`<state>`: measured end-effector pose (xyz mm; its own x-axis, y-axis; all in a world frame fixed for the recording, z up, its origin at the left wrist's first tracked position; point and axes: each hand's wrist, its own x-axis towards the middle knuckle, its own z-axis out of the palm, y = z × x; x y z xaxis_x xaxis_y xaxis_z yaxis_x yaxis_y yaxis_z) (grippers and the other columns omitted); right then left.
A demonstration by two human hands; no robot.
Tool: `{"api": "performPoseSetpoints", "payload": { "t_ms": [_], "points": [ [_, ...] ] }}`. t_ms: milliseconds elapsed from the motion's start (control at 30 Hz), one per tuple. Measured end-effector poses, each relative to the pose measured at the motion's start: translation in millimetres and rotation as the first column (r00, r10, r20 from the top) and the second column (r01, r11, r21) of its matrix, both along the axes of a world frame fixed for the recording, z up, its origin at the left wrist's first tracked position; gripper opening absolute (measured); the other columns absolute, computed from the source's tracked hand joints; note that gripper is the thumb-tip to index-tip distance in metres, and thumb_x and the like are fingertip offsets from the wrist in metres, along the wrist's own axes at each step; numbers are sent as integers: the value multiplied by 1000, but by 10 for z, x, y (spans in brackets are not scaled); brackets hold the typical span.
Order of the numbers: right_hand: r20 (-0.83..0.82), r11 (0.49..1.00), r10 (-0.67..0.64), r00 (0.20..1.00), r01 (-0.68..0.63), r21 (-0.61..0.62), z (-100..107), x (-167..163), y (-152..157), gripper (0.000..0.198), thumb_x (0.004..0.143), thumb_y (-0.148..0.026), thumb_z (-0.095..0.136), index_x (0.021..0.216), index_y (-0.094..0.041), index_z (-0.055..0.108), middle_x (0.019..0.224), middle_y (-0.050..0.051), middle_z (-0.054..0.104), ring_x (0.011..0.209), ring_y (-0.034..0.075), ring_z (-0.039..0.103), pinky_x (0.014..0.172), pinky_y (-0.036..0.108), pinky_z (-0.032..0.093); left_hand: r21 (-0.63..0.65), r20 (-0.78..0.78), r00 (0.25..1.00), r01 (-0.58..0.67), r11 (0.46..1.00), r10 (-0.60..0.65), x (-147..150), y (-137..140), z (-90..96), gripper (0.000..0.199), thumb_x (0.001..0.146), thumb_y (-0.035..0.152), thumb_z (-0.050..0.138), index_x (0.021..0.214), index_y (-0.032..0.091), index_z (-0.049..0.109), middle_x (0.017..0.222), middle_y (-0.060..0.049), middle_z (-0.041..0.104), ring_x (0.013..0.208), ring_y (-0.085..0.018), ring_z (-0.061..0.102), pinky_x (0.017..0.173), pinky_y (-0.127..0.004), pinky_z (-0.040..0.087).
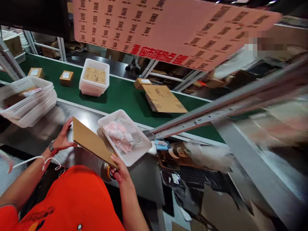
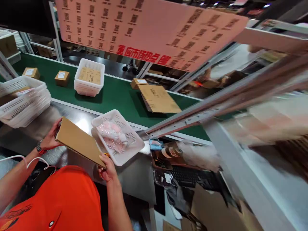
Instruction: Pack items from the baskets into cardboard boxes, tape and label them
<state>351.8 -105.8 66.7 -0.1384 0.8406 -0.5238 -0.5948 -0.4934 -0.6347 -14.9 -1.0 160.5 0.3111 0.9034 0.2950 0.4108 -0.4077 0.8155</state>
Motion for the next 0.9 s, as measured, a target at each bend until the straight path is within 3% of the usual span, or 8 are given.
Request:
{"api": "performPoseSetpoints", "payload": {
  "t_ms": [100, 167, 233, 333, 433, 600, 733, 900],
  "points": [
    [-15, 992, 122, 992, -123, -24, -277, -288, -138, 33, 66, -37, 95, 87, -23, 75, 67, -1, 72, 42, 9, 53, 38, 19, 46, 16, -21, 1000, 0, 1000, 0, -40, -123, -116, 117, 76, 92, 80, 162, 18, 51, 179, -23, 34, 171, -46, 19, 139, -62, 17],
    [30, 989, 148, 989, -148, -4, -454, -377, -177, 30, 70, -48, 92, 83, -26, 76, 82, 6, 81, 62, 21, 74, 53, 33, 64, -115, -7, 1000, -14, 993, 13, -116, -191, -288, 102, 80, 93, 75, 149, 19, 62, 168, -23, 49, 162, -45, 35, 135, -59, 27],
    [121, 990, 142, 982, -142, -3, -584, -439, -174, 34, 78, -65, 83, 90, -32, 81, 101, 10, 86, 96, 35, 84, 76, 52, 72, -297, 15, 997, -68, 952, 76, -205, -245, -499, 84, 92, 87, 67, 142, 21, 64, 149, -19, 63, 141, -37, 56, 126, -53, 40],
    [433, 996, 75, 898, -89, 11, -637, -530, -126, 53, 82, -82, 68, 112, -42, 84, 128, 8, 84, 141, 40, 69, 106, 64, 65, -461, 2, 970, -213, 862, 241, -299, -309, -775, 60, 101, 71, 64, 132, 19, 66, 122, -11, 68, 115, -28, 62, 112, -46, 49],
    [629, 979, 25, 777, -146, 143, -542, -606, -62, 72, 78, -79, 76, 136, -36, 80, 158, 7, 70, 163, 38, 47, 133, 61, 43, -523, 25, 939, -279, 806, 342, -301, -333, -914, 47, 104, 59, 63, 129, 19, 64, 111, -7, 66, 105, -23, 60, 106, -42, 50],
    [565, 927, 102, 819, -284, 245, -373, -666, 80, 78, 70, -63, 93, 138, -29, 80, 160, 13, 67, 160, 38, 52, 137, 61, 34, -495, 155, 910, -265, 828, 384, -261, -256, -925, 49, 100, 55, 71, 133, 19, 62, 139, -15, 65, 130, -28, 59, 121, -45, 43],
    [528, 970, 17, 849, -141, 196, -307, -647, 271, 71, 64, -56, 98, 127, -27, 85, 148, 14, 76, 150, 39, 61, 129, 61, 45, -524, 193, 933, -163, 836, 303, -333, -168, -909, 56, 97, 49, 77, 140, 17, 61, 148, -19, 64, 137, -30, 59, 125, -46, 42],
    [515, 971, -67, 855, -63, 231, -146, -579, 588, 71, 64, -56, 99, 127, -26, 85, 142, 12, 79, 138, 37, 70, 119, 53, 54, -493, 153, 962, -122, 861, 225, -430, -51, -838, 55, 100, 49, 72, 145, 18, 62, 149, -18, 66, 139, -30, 61, 126, -47, 44]
  ]
}}
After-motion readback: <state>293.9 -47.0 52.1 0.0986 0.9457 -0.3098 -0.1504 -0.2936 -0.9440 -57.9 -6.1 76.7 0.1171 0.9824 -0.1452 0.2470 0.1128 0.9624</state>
